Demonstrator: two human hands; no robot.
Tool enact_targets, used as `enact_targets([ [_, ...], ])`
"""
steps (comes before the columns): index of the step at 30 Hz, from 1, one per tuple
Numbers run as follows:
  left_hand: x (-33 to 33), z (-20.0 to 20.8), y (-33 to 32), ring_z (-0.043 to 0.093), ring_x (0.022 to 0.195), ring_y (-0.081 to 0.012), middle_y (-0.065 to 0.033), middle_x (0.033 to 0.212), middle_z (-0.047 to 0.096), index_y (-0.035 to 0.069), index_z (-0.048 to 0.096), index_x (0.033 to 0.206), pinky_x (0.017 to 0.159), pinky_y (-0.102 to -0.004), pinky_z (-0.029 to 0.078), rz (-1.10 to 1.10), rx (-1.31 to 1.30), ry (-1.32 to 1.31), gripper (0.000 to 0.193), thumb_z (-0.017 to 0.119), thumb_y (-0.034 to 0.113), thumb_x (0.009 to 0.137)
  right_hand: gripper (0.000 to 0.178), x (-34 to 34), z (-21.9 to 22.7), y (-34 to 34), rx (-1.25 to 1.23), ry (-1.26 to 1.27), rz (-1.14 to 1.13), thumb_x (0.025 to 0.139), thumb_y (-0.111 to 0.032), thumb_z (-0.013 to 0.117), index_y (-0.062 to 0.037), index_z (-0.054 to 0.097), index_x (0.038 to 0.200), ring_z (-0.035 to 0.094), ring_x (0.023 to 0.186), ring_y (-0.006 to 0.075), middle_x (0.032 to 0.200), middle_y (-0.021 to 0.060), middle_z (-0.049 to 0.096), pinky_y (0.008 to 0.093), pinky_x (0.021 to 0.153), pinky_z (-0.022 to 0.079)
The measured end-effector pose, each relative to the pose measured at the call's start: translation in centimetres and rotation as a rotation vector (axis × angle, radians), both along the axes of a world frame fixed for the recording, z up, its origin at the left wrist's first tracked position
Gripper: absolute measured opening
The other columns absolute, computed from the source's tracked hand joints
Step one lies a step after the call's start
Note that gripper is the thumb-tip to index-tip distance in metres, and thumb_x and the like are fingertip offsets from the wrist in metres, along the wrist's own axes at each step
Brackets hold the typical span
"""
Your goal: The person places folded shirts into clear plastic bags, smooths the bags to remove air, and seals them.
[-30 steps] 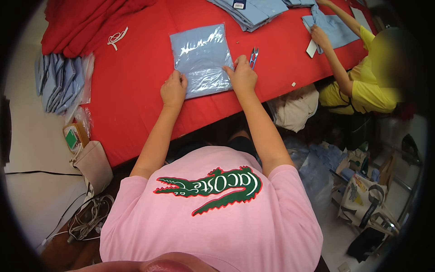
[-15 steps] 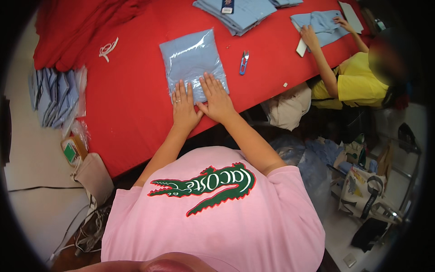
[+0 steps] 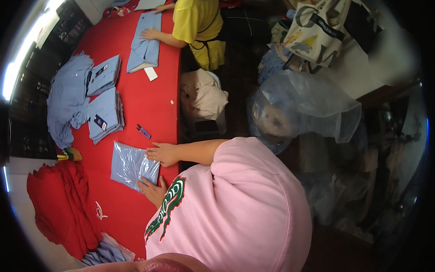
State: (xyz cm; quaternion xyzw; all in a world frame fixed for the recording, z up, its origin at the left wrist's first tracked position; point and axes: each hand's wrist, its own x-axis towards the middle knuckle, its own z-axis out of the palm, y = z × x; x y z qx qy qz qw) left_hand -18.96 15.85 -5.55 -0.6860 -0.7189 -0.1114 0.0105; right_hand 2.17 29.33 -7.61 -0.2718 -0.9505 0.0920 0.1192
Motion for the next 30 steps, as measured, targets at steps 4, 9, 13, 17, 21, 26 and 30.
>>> enact_targets([
  [4,-0.3,0.5,0.2,0.037,0.150,-0.0572,-0.0438,0.161,0.033,-0.011,0.035,0.160,0.123,-0.0614,0.035,-0.008,-0.036,0.042,0.096,0.073,0.048,0.094,0.053,-1.0,0.1,1.2,0.425,0.057,0.374,0.098,-0.030,0.061,-0.0052,0.059,0.145,0.043,0.154,0.0371,0.158,0.0226,0.052,0.0633,0.129,0.026],
  [9,-0.5,1.1,-0.4,0.040,0.150,-0.0544,-0.0418,0.160,0.037,-0.010,0.039,0.158,0.123,-0.0583,0.038,0.051,-0.084,0.060,0.089,0.072,0.040,0.093,0.025,-5.4,2.1,1.0,0.283,-0.006,0.353,0.099,-0.026,0.059,-0.0109,0.065,0.117,0.065,0.111,0.0258,0.115,0.0066,0.067,0.0499,0.090,0.055],
  [13,-4.9,1.1,-0.4,0.052,0.143,-0.0468,-0.0322,0.151,0.056,-0.005,0.051,0.153,0.119,-0.0540,0.042,0.049,-0.079,-0.164,0.070,0.069,0.011,0.087,0.020,-5.5,4.1,2.5,0.251,-0.044,0.307,0.096,-0.025,0.063,-0.0126,0.067,0.111,0.067,0.102,0.0227,0.103,0.0025,0.068,0.0421,0.083,0.057],
  [17,-7.1,7.2,-2.9,0.070,0.115,-0.0407,-0.0210,0.125,0.075,0.006,0.070,0.136,0.105,-0.0487,0.052,0.159,0.055,-0.458,0.062,0.060,-0.014,0.078,0.032,-3.5,8.1,2.6,0.176,0.114,0.279,0.091,-0.021,0.070,-0.0108,0.068,0.121,0.070,0.104,0.0237,0.107,0.0046,0.071,0.0408,0.085,0.059],
  [21,-5.7,16.8,-2.8,0.074,0.099,-0.0353,-0.0180,0.107,0.077,0.007,0.074,0.123,0.102,-0.0495,0.055,-0.015,0.172,-0.234,0.046,0.063,-0.009,0.082,0.049,-3.2,15.4,0.3,-0.042,0.172,0.224,0.091,-0.016,0.072,-0.0168,0.067,0.139,0.074,0.104,0.0269,0.121,0.0063,0.075,0.0428,0.086,0.060],
  [26,-2.8,24.9,0.2,0.075,0.101,-0.0322,-0.0143,0.105,0.078,0.005,0.075,0.112,0.105,-0.0496,0.054,-0.002,0.291,-0.276,0.021,0.069,0.000,0.093,0.043,-2.4,21.2,3.1,-0.718,0.205,0.233,0.094,-0.014,0.073,-0.0242,0.073,0.135,0.077,0.101,0.0341,0.117,0.0126,0.079,0.0438,0.090,0.059],
  [30,-2.0,25.6,2.8,0.075,0.111,-0.0280,-0.0148,0.117,0.079,0.001,0.075,0.120,0.101,-0.0410,0.056,0.298,0.458,-0.649,0.020,0.070,0.010,0.103,0.033,-1.8,19.0,9.1,-1.035,0.548,0.130,0.094,-0.012,0.078,-0.0109,0.077,0.127,0.077,0.098,0.0252,0.106,0.0118,0.081,0.0376,0.087,0.059],
])
